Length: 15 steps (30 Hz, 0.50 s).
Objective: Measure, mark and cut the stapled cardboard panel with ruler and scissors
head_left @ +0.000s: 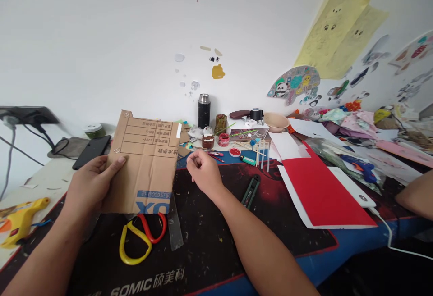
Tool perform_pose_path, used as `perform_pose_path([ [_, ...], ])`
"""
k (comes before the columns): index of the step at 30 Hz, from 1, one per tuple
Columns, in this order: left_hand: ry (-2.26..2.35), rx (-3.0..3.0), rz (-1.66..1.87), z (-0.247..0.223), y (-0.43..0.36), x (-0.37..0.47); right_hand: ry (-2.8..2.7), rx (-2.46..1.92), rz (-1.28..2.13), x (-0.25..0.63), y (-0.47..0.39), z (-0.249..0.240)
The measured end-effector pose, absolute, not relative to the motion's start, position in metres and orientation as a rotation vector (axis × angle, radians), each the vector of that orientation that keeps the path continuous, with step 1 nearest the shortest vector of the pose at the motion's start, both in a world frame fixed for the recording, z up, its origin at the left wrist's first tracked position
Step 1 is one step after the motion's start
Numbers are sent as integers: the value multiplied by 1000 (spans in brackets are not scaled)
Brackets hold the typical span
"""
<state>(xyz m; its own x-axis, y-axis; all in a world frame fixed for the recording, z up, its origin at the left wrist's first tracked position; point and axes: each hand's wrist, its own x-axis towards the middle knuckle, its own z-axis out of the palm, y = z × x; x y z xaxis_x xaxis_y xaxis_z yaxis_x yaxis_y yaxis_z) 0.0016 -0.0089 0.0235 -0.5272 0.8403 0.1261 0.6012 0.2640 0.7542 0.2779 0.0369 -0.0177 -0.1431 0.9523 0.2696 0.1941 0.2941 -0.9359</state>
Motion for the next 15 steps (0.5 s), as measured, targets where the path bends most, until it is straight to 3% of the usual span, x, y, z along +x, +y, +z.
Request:
perform_pose_path([
  [15,2124,1324,1016,18,-10,6,-1572,-1031,985,276,36,-22],
])
